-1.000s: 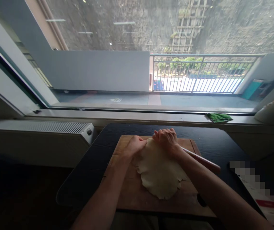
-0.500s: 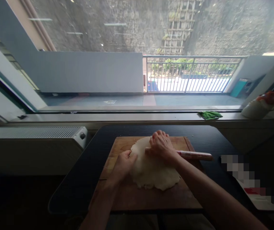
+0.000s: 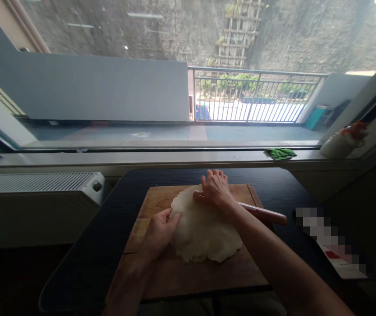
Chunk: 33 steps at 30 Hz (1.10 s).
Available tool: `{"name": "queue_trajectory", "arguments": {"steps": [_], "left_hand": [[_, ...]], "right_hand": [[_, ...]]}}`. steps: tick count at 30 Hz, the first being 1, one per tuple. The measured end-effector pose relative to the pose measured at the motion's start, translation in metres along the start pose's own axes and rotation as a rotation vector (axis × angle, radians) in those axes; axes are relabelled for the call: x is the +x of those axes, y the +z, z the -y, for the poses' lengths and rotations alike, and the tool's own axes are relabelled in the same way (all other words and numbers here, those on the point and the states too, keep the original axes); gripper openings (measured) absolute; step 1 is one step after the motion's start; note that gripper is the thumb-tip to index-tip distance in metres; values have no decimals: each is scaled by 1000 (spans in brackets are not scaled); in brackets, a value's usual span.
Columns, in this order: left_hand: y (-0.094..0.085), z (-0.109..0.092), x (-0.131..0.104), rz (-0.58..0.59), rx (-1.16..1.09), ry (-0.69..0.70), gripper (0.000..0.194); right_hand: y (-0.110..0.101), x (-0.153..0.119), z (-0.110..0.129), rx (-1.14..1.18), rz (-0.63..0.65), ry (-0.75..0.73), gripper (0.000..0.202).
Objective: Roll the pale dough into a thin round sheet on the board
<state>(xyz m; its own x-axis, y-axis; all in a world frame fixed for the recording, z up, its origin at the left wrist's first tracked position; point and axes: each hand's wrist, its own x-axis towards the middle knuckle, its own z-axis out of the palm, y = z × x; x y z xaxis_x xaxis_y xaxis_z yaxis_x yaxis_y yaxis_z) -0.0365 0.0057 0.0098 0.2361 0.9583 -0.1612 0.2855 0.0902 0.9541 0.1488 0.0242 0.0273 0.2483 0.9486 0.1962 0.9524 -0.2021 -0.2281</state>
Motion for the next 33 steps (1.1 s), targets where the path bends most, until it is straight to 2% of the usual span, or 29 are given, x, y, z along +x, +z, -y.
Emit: {"name": "queue_trajectory", "arguments": {"steps": [2,4,6,11,13,16,18,20,22,24,26,29,31,33], "left_hand": [[-1,2,0,20,3,-1,28],[-1,5,1,42,2,0,30],[-1,6,1,49,-1,1,31],[2,1,-1,-25,3,-20,26],[2,-1,-2,-21,-7,-17,25],[1,0,-2,9,-10,2,26],[1,4,-1,18,9,21,26],[0,8,1,18,31,31,27],[0,9,2,16,33,30,27],[0,10,1,14,26,24,27],[0,9,1,12,25,17,27],[0,8,0,10,31,25,26],[1,6,-1,2,31,31,26],[2,2,-2,-21,35,27,25]], "right_hand": [[2,-12,5,10,-9,-58,41],[6,-32,12,17,-58,-162,42],[7,-42,15,7,-122,-213,43],[2,-3,6,-23,-108,-37,41],[3,-2,8,-5,-85,4,41],[10,-24,17,20,-106,-144,41],[13,-29,18,15,-145,-223,42],[11,-16,12,5,-135,-136,44],[9,4,5,-1,-65,21,47],[8,13,3,7,14,90,48],[13,4,9,19,21,5,50],[21,-15,19,14,-79,-194,51],[21,-8,17,3,-104,-179,53],[18,11,9,2,-51,-45,56]]}}
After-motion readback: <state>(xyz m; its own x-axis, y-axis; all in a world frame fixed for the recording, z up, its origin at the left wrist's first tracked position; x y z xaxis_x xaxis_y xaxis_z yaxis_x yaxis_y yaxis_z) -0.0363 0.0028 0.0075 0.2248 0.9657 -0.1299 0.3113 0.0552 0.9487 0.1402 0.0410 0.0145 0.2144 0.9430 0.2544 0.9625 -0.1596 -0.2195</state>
